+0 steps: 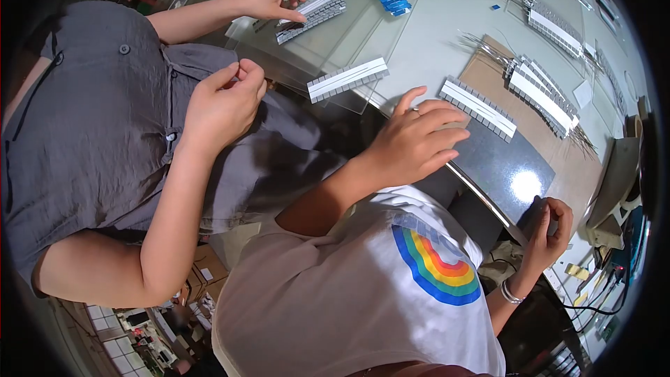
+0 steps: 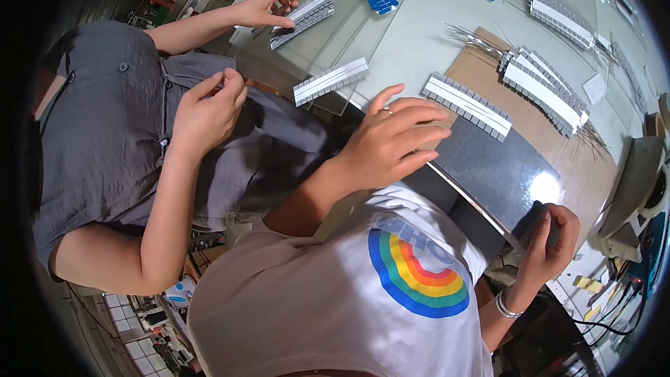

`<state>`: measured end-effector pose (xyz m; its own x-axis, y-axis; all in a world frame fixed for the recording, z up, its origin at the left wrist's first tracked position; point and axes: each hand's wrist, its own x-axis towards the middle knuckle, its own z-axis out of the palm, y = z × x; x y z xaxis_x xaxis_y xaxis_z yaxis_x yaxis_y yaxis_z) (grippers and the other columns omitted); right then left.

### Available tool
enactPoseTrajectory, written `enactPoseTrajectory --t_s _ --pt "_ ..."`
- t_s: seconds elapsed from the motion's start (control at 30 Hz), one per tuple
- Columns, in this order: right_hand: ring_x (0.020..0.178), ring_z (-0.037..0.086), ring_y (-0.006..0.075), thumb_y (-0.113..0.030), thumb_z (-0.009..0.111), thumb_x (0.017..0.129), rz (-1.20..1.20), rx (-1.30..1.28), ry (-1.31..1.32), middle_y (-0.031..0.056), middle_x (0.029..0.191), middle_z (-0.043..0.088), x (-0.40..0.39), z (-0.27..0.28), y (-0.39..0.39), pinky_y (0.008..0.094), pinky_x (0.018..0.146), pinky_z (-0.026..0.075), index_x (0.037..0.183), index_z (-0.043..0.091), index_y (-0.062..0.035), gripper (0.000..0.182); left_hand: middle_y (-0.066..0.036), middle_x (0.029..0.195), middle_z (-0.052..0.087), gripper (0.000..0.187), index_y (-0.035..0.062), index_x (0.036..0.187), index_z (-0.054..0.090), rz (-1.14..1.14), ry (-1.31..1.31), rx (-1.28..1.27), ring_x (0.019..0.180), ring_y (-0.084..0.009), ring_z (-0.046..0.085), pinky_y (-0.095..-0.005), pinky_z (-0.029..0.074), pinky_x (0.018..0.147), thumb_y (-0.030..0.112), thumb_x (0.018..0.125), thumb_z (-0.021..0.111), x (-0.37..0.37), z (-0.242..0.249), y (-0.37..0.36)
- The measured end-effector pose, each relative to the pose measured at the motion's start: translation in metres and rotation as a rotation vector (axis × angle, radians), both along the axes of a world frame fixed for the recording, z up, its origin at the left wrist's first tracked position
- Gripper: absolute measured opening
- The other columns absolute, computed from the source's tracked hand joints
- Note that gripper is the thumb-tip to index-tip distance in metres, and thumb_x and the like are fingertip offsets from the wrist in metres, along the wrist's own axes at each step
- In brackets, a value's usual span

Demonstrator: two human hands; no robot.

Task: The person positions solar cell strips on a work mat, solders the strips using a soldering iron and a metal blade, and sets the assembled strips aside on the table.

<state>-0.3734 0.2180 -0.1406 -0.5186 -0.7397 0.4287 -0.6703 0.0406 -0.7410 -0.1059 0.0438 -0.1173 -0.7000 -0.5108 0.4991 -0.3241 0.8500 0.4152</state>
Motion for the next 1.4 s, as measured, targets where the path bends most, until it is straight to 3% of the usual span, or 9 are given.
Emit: enactPoseTrajectory --t_s 0.17,0.3,0.37,0.4,0.43,0.5,0.9,1.13,1.4 --pt "0.089 0.058 0.0192 0.006 0.061 0.090 0.000 0.007 0.000 0.0084 0.093 0.062 0.000 0.000 -0.001 0.0284 0.084 0.045 0.095 0.063 0.0042 0.006 -0.005 0.115 0.066 0.023 0.0097 0.101 0.072 0.099 0.034 -0.063 0.111 -0.0227 0.062 -0.0477 0.039 0.104 0.012 0.078 0.075 0.021 0.007 0.000" --pt "0.089 0.058 0.0197 0.006 0.061 0.090 0.001 0.017 0.004 0.0087 0.093 0.062 0.001 0.002 -0.001 0.0288 0.084 0.046 0.095 0.063 0.0038 0.006 -0.004 0.107 0.068 0.016 0.0108 0.093 0.073 0.243 0.041 -0.164 0.105 -0.0234 0.064 -0.0432 0.043 0.097 0.011 0.077 0.074 0.036 0.013 -0.010" --pt "0.089 0.058 0.0200 0.006 0.061 0.089 -0.003 0.020 0.009 0.0089 0.093 0.062 0.001 0.002 -0.001 0.0291 0.083 0.046 0.094 0.062 0.0037 0.005 -0.010 0.108 0.068 0.025 0.0081 0.107 0.068 0.624 0.046 -0.049 0.104 -0.0323 0.062 -0.0468 0.045 0.092 0.009 0.082 0.067 0.053 0.022 -0.034" --pt "0.088 0.058 0.0202 0.006 0.061 0.089 -0.003 0.024 0.019 0.0091 0.092 0.062 0.001 0.003 0.000 0.0292 0.083 0.046 0.093 0.062 0.0036 0.005 -0.012 0.106 0.068 0.029 0.0063 0.114 0.064 0.681 -0.067 -0.236 0.104 -0.0351 0.061 -0.0479 0.045 0.092 0.009 0.085 0.063 0.071 0.026 -0.058" --pt "0.088 0.058 0.0203 0.006 0.061 0.089 -0.001 0.021 0.030 0.0092 0.092 0.061 0.000 0.003 -0.001 0.0294 0.083 0.046 0.093 0.062 0.0035 0.005 -0.017 0.118 0.066 0.035 0.0048 0.121 0.061 0.792 -0.181 -0.218 0.110 -0.0387 0.059 -0.0474 0.045 0.095 0.009 0.087 0.062 0.084 0.033 -0.073" --pt "0.088 0.058 0.0203 0.006 0.061 0.088 0.008 0.012 0.010 0.0093 0.092 0.061 0.000 0.004 -0.002 0.0295 0.083 0.046 0.092 0.061 0.0033 0.004 -0.018 0.117 0.067 0.032 0.0045 0.118 0.060 0.831 -0.217 -0.258 0.108 -0.0394 0.059 -0.0485 0.045 0.094 0.007 0.086 0.059 0.104 0.032 -0.100" --pt "0.088 0.058 0.0209 0.005 0.061 0.088 -0.013 0.015 0.001 0.0096 0.091 0.061 0.001 0.003 0.000 0.0298 0.083 0.046 0.092 0.061 0.0034 0.004 -0.018 0.112 0.068 0.030 0.0044 0.111 0.059 0.790 -0.283 -0.192 0.110 -0.0371 0.059 -0.0506 0.042 0.094 0.006 0.082 0.053 0.122 0.018 -0.154" --pt "0.089 0.058 0.0215 0.005 0.061 0.088 0.003 0.019 0.027 0.0099 0.092 0.060 0.001 0.003 -0.001 0.0299 0.083 0.046 0.093 0.062 0.0037 0.005 -0.015 0.125 0.065 0.032 0.0062 0.115 0.059 0.756 -0.204 -0.119 0.122 -0.0343 0.053 -0.0478 0.039 0.101 0.007 0.083 0.056 0.123 0.017 -0.128" --pt "0.089 0.057 0.0216 0.006 0.060 0.087 -0.009 0.039 0.002 0.0102 0.092 0.060 0.000 0.002 -0.001 0.0299 0.083 0.045 0.093 0.062 0.0039 0.007 -0.012 0.120 0.066 0.026 0.0079 0.111 0.063 0.638 -0.104 -0.027 0.118 -0.0322 0.055 -0.0460 0.038 0.101 0.012 0.085 0.063 0.101 0.022 -0.076"
